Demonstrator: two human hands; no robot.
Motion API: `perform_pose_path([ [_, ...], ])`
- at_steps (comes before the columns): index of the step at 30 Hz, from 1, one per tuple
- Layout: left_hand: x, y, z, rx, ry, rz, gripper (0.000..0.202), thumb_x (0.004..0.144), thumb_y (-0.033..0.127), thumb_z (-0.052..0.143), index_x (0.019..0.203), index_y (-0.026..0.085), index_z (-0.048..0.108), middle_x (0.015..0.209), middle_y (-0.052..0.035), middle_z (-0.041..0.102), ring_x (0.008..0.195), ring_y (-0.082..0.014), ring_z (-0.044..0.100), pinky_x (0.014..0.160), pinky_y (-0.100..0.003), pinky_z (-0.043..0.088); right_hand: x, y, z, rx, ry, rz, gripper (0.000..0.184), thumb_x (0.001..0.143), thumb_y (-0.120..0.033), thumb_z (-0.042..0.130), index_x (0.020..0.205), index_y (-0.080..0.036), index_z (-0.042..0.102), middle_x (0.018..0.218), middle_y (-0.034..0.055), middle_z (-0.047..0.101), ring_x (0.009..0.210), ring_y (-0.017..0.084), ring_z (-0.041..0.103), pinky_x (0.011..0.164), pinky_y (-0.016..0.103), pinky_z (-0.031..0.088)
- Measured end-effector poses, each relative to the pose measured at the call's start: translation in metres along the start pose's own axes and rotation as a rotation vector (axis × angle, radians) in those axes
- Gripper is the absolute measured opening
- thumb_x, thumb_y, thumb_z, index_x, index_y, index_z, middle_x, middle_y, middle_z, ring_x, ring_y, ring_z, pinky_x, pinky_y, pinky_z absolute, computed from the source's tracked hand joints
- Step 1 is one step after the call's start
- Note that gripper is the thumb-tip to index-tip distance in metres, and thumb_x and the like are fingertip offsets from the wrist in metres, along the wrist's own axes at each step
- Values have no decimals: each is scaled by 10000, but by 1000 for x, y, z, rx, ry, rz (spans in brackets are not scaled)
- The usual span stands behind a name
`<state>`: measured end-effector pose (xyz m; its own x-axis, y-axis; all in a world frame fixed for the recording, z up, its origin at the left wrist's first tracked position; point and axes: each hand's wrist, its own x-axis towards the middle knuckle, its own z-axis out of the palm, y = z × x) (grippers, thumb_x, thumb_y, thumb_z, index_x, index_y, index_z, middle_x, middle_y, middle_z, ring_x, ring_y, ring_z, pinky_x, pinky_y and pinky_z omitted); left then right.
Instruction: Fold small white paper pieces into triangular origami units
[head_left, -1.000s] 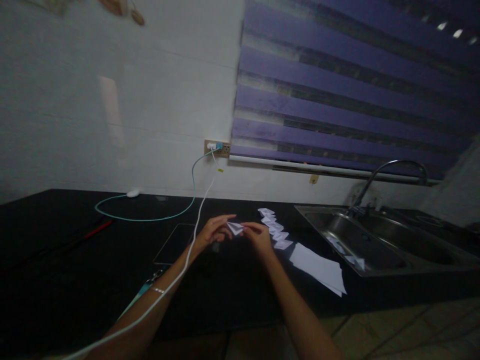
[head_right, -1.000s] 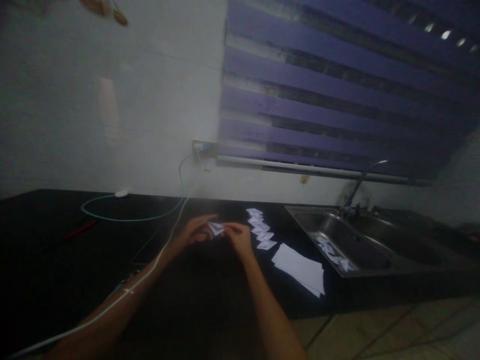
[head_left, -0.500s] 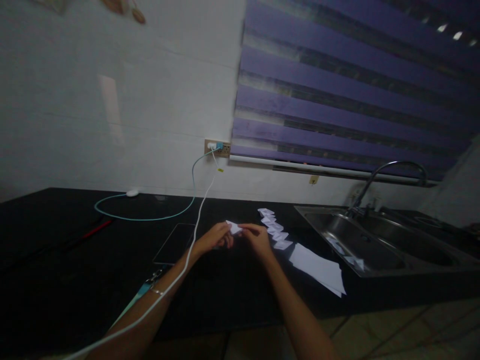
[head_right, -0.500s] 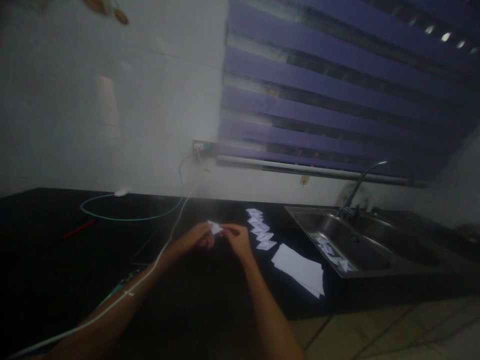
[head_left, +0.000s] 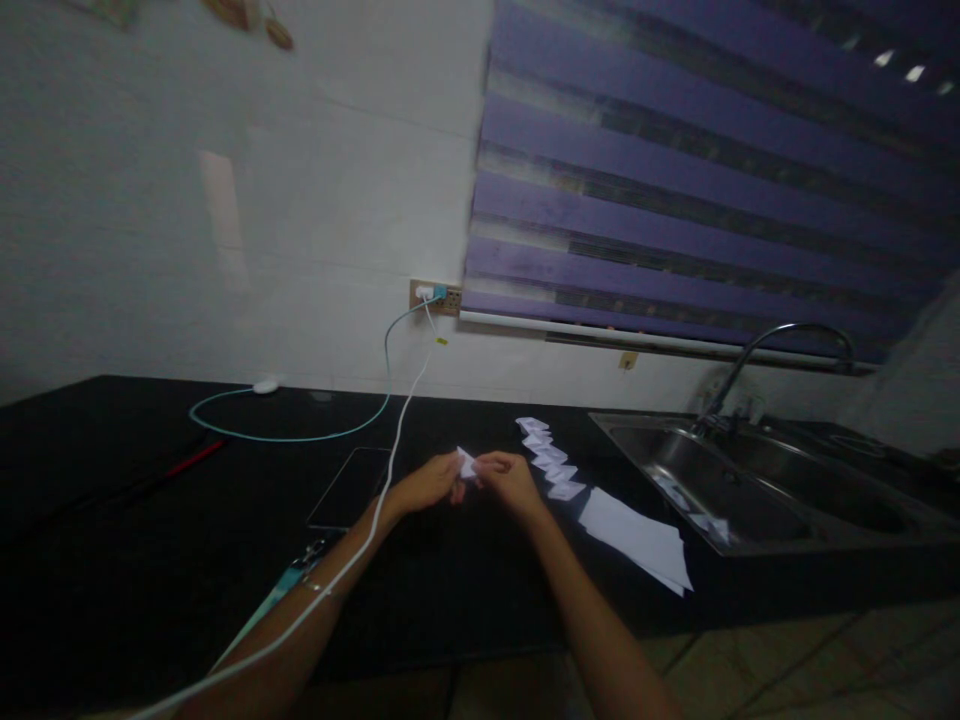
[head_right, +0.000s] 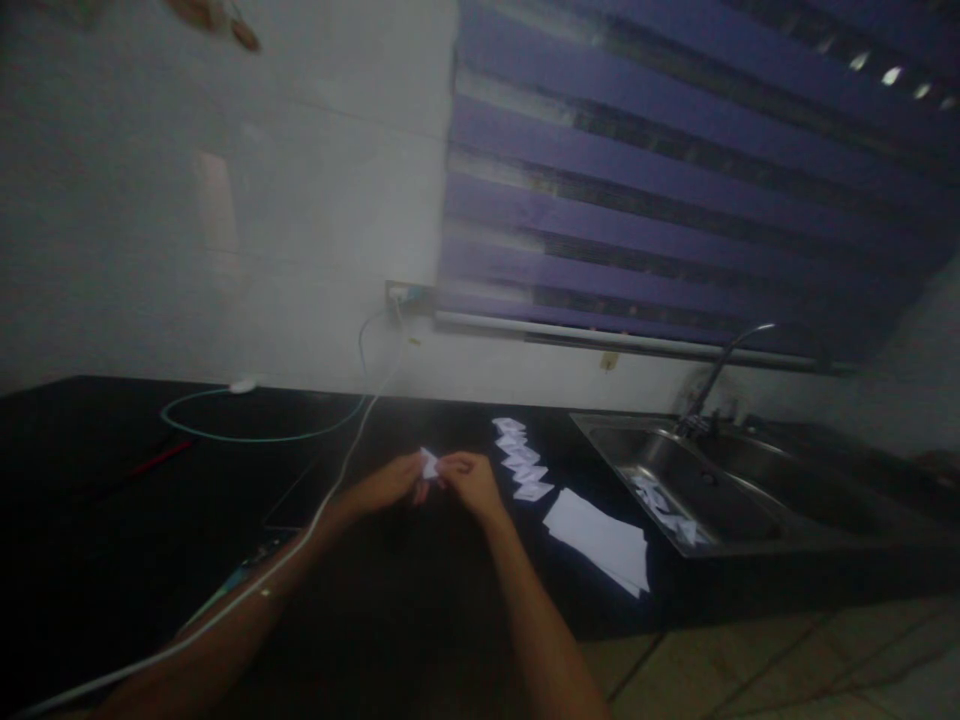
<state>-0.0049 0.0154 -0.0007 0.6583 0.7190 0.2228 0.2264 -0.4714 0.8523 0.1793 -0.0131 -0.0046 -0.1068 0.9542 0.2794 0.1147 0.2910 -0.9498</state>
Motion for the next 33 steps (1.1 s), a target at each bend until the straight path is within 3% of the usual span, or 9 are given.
perform_pose_path([
  [5, -2, 3, 1, 77, 19, -31, 567, 943, 575, 220, 763, 153, 555, 561, 1, 555, 503, -122, 516, 558, -246, 414, -1, -2, 0, -38, 4, 9, 187, 738, -306, 656, 742, -122, 689, 611, 24, 640, 546, 116, 533, 510, 214, 356],
  [12, 1, -2, 7, 83, 152, -36, 524, 915, 596, 313, 780, 147, 546, 556, 19, 534, 469, -110, 472, 472, -217, 353, 0, -4, 5, 17, 44, 10, 153, 694, -259, 671, 744, -116, 688, 603, 20, 630, 548, 115, 530, 522, 214, 364],
  [18, 1, -3, 6, 43, 129, -6, 540, 917, 594, 304, 744, 142, 543, 533, 32, 490, 449, -94, 419, 458, -208, 321, -1, 1, 11, 85, -64, 100, 205, 774, -349, 608, 761, -146, 642, 562, -8, 593, 482, 95, 491, 475, 201, 327],
  [24, 2, -2, 8, 13, 164, -36, 537, 893, 613, 353, 780, 135, 569, 537, 31, 495, 463, -102, 427, 458, -209, 316, -2, -4, 11, -112, -42, -34, 240, 811, -299, 553, 651, -139, 633, 528, -14, 550, 484, 88, 464, 483, 202, 317],
  [33, 7, -3, 4, 32, 234, 6, 646, 902, 626, 289, 635, 122, 592, 539, 4, 509, 503, -118, 437, 514, -237, 333, -6, -9, 15, -63, -94, -88, 309, 827, -366, 572, 636, -131, 630, 544, 2, 567, 491, 95, 471, 489, 208, 319],
])
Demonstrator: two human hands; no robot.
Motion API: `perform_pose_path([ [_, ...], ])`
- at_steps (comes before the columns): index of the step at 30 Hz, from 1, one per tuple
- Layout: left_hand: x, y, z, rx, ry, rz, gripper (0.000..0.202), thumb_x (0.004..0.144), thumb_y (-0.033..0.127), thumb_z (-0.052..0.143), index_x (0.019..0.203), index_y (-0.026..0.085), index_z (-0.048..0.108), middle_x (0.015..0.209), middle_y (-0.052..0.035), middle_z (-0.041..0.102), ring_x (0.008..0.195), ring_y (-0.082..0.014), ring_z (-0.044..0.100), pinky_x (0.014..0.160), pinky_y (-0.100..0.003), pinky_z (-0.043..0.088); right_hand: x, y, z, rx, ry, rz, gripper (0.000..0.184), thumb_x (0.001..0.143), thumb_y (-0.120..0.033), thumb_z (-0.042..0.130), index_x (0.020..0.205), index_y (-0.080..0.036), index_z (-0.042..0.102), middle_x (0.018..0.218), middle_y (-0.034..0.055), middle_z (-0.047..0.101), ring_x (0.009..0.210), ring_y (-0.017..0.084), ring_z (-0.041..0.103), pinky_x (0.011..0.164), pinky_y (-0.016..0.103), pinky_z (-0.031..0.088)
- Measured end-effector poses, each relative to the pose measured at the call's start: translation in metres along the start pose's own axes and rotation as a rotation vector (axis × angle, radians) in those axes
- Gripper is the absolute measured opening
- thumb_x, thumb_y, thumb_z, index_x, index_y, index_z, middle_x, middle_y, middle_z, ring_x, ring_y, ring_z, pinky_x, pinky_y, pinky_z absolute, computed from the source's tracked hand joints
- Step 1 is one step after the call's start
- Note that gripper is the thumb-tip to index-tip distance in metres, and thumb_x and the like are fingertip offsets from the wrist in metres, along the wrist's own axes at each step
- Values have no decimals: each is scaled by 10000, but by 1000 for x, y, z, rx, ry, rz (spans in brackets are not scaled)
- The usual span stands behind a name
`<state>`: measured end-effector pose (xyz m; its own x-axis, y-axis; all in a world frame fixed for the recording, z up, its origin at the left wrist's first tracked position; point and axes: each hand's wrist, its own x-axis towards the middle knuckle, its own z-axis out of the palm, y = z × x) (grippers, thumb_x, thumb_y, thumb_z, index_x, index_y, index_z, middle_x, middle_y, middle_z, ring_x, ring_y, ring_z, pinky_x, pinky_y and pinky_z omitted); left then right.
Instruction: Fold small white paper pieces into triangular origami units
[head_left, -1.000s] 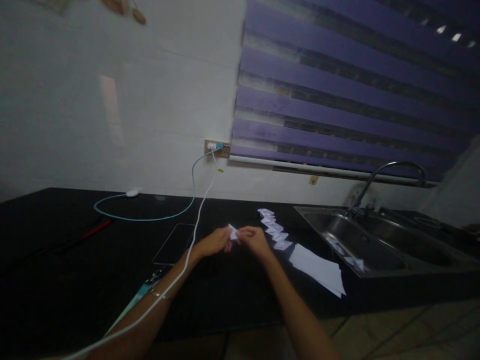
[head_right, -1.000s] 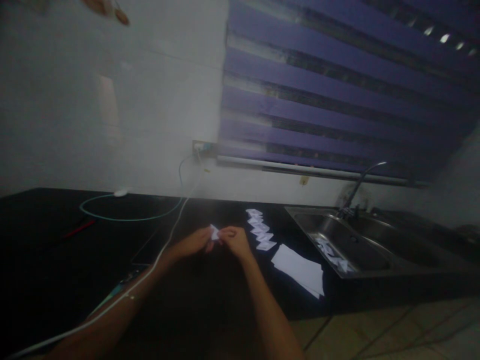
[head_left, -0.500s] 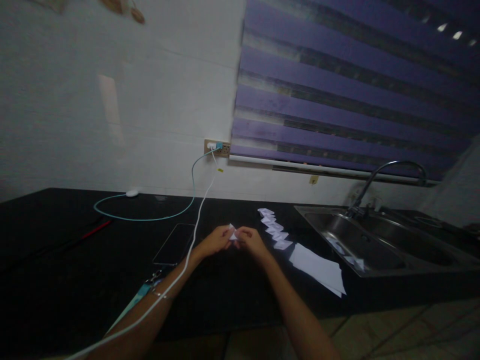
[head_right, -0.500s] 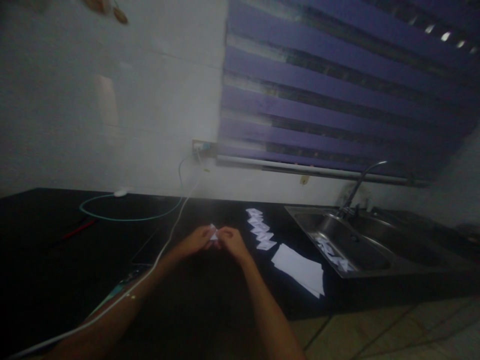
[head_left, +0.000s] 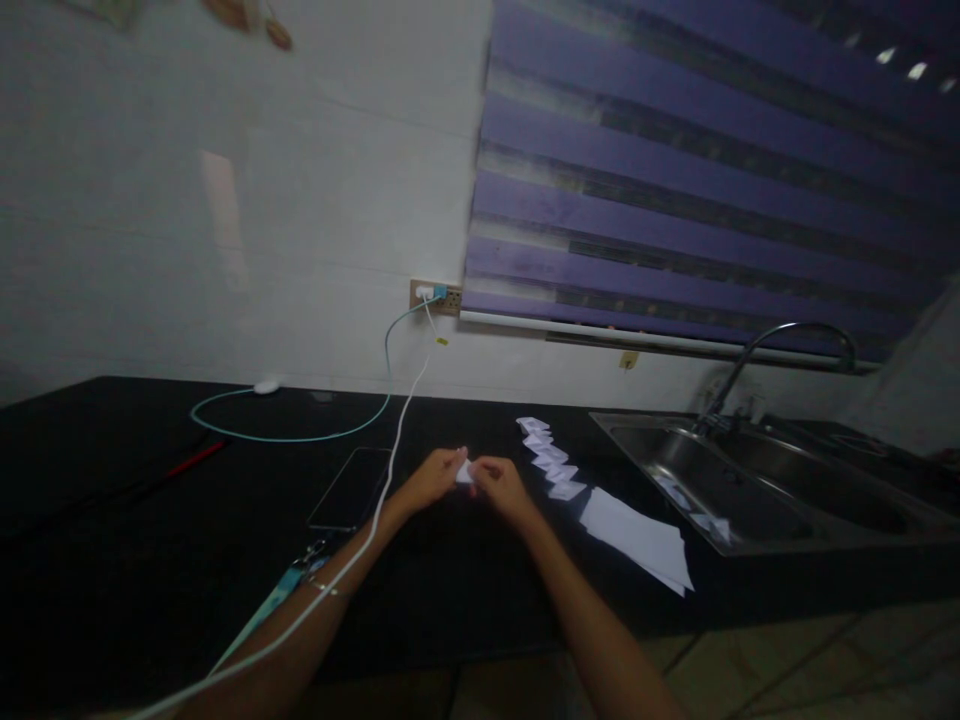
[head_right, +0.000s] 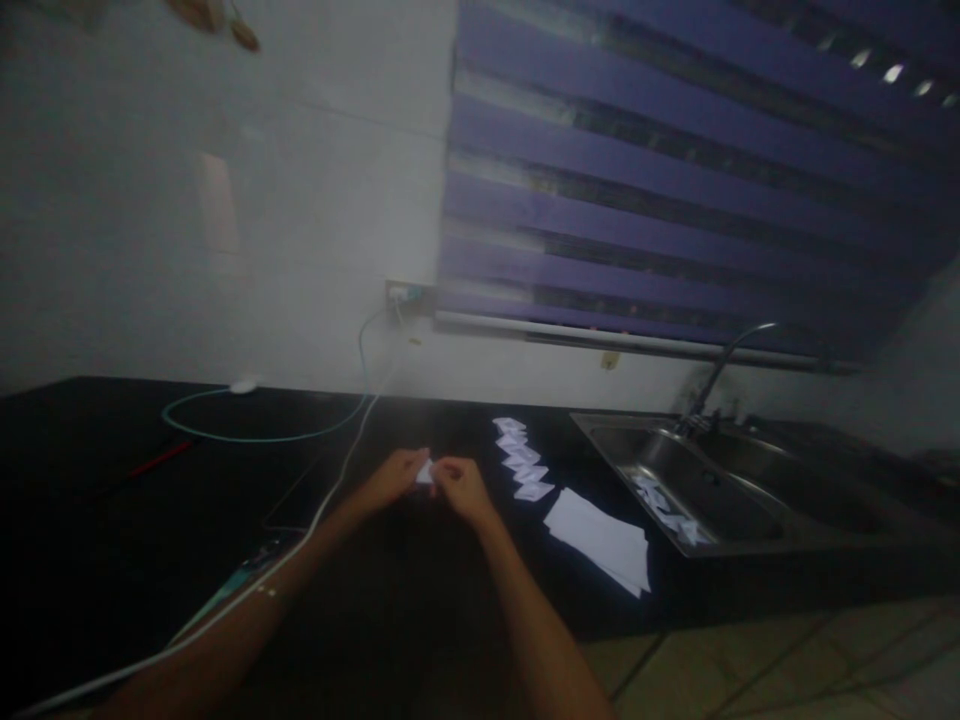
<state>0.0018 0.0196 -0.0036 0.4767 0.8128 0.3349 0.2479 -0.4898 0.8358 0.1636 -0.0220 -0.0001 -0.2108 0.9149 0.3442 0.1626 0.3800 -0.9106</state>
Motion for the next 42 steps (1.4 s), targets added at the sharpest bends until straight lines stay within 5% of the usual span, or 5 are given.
perform_pose_path([
  [12, -5, 11, 2, 47, -124, 22, 666, 943, 567, 210, 764, 116, 665, 618, -24, 595, 495, -118, 464, 522, -229, 349, 3, 2, -1, 132, 81, 36, 375, 819, -461, 596, 620, -143, 616, 521, -8, 545, 467, 89, 455, 495, 214, 343],
  [21, -2, 5, -1, 184, 127, -87, 458, 878, 584, 419, 823, 168, 602, 731, -29, 628, 659, -167, 552, 622, -250, 402, 0, 3, 3, -126, 308, -95, 271, 826, -392, 603, 935, -191, 748, 912, 77, 734, 848, 239, 663, 777, 338, 490],
  [27, -5, 0, -9, 256, -28, -17, 398, 893, 520, 437, 851, 179, 638, 786, -73, 657, 795, -219, 610, 728, -281, 429, -7, 0, 3, -284, 105, -125, 300, 872, -393, 545, 951, -186, 747, 843, 58, 729, 743, 218, 643, 697, 318, 471],
  [34, -8, -10, -22, 329, -150, 105, 291, 897, 416, 462, 955, 186, 630, 1036, -102, 677, 978, -236, 593, 906, -325, 405, -3, 0, 1, -81, 25, -50, 300, 779, -415, 663, 916, -154, 717, 827, 51, 684, 743, 169, 597, 691, 275, 456],
  [42, -8, 1, -16, 260, -265, 152, 222, 850, 344, 549, 1020, 221, 624, 995, -70, 686, 911, -237, 619, 844, -314, 442, -4, -1, -1, 349, -165, 175, 394, 657, -420, 769, 909, -185, 579, 682, -27, 600, 549, 100, 533, 488, 200, 421],
])
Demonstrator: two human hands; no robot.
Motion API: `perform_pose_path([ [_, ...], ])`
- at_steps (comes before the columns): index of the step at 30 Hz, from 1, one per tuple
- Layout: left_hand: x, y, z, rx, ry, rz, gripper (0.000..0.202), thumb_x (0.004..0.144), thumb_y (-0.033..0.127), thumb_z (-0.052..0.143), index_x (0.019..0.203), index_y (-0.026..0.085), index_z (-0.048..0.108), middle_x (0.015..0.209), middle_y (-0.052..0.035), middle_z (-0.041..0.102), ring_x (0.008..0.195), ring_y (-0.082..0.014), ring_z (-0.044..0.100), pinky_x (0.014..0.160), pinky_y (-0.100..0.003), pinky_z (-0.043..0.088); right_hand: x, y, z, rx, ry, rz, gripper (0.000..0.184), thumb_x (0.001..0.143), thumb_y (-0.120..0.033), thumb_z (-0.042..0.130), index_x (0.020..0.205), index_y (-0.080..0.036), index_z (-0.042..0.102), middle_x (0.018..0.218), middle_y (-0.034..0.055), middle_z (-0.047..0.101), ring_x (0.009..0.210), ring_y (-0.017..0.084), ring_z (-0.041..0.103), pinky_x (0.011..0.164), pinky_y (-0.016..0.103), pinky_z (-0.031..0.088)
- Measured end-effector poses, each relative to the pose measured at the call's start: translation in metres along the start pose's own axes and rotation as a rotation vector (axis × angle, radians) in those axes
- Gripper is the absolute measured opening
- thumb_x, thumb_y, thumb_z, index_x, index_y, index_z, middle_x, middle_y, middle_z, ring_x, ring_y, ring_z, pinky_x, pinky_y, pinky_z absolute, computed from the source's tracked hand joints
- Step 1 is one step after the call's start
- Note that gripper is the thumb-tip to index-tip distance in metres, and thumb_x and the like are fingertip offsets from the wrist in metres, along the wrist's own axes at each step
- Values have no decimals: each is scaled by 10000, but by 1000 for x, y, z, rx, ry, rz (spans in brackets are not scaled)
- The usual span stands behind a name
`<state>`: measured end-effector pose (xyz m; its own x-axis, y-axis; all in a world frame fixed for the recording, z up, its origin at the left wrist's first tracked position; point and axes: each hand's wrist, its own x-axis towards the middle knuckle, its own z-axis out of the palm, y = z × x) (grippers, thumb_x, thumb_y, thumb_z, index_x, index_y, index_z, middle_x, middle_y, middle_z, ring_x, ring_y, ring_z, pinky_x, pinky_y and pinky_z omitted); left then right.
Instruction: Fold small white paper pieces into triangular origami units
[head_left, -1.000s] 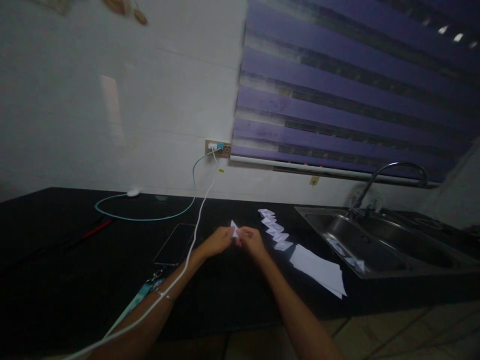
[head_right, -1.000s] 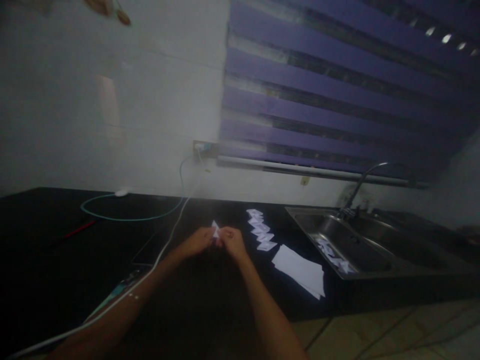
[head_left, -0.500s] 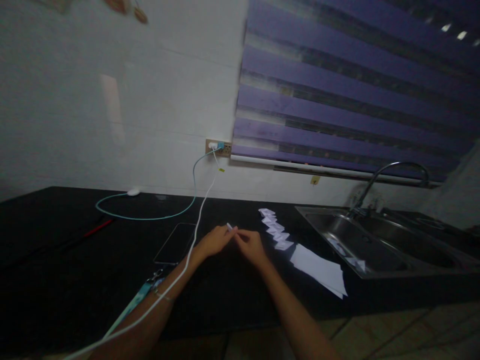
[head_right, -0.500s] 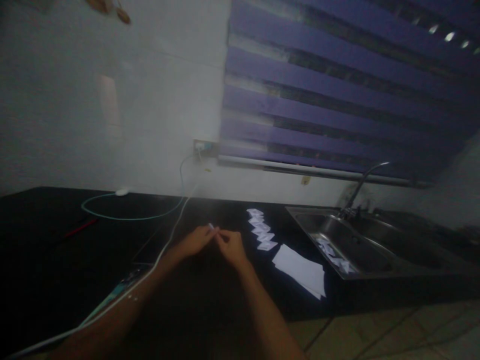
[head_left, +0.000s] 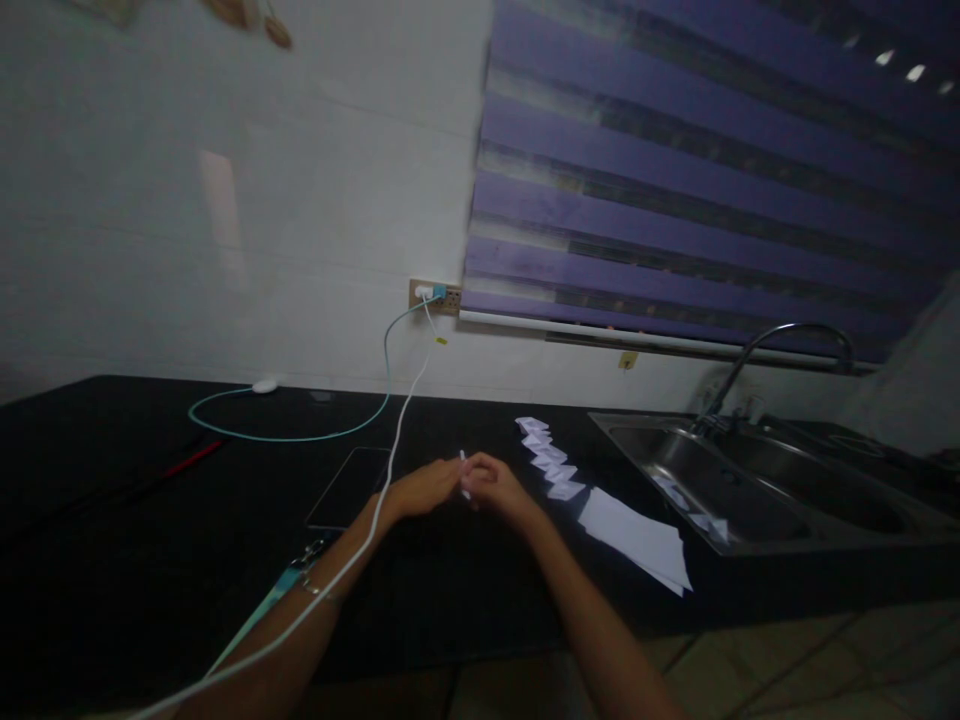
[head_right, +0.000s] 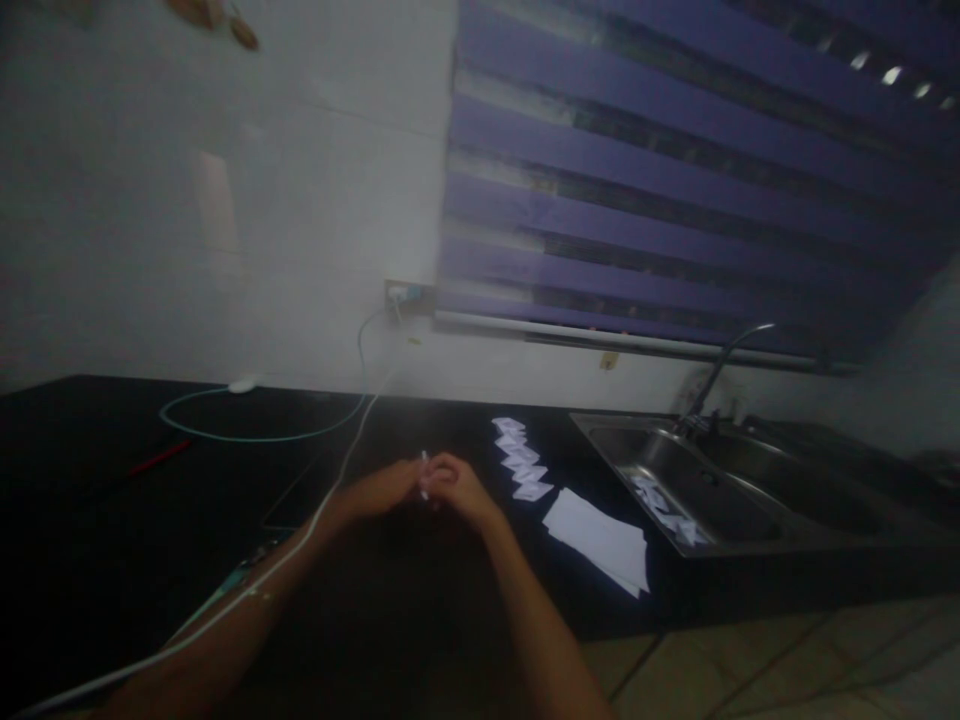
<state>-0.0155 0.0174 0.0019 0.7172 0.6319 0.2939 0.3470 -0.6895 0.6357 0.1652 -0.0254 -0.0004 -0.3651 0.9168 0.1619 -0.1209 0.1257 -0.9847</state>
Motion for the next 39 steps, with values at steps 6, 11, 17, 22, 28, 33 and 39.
perform_pose_path([
  [6, 2, -1, 2, 77, -12, 54, 245, 865, 270, 517, 1084, 198, 601, 1067, -87, 655, 962, -236, 602, 901, -330, 412, 1, 0, 1, 112, -20, 23, 362, 653, -384, 783, 863, -186, 565, 737, -11, 600, 602, 109, 557, 519, 214, 452],
  [11, 2, -6, 3, 128, -12, 55, 238, 905, 261, 440, 1069, 194, 600, 1074, -93, 651, 932, -231, 600, 882, -327, 410, 2, 2, 0, 90, 7, 29, 336, 668, -408, 753, 836, -190, 561, 707, -16, 581, 582, 109, 542, 525, 229, 459],
  [17, -5, 6, -7, 22, 118, -105, 303, 905, 456, 444, 843, 215, 618, 836, -42, 659, 808, -210, 587, 738, -270, 423, 2, 1, 0, -171, 59, -53, 126, 724, -275, 624, 730, -165, 563, 579, -38, 522, 521, 89, 484, 504, 201, 369],
  [22, -3, 13, -8, -132, 82, -87, 423, 904, 538, 395, 815, 178, 599, 735, -14, 582, 717, -168, 522, 637, -242, 404, -1, 0, 1, -242, 49, -111, 49, 691, -187, 564, 716, -154, 588, 564, -54, 454, 514, 77, 410, 509, 201, 325],
  [28, -1, 11, -6, -234, 70, -69, 454, 894, 569, 399, 757, 160, 539, 672, 11, 480, 639, -131, 452, 562, -223, 366, -3, 0, 2, -252, -9, -115, 37, 696, -186, 564, 705, -152, 578, 592, -51, 456, 532, 75, 397, 520, 201, 321],
  [33, -1, 11, -6, -265, 80, -100, 450, 902, 576, 368, 731, 174, 476, 610, 38, 424, 536, -104, 406, 497, -211, 331, -4, -6, 3, -247, -1, -85, 103, 745, -243, 578, 694, -154, 574, 576, -42, 484, 524, 87, 440, 517, 205, 341],
  [39, 5, 11, -5, -121, 304, -218, 421, 871, 577, 407, 774, 187, 533, 649, 21, 527, 618, -138, 484, 565, -232, 369, 3, 0, -2, -482, 298, -201, 190, 795, -307, 576, 717, -141, 629, 631, 4, 584, 598, 129, 535, 566, 226, 393],
])
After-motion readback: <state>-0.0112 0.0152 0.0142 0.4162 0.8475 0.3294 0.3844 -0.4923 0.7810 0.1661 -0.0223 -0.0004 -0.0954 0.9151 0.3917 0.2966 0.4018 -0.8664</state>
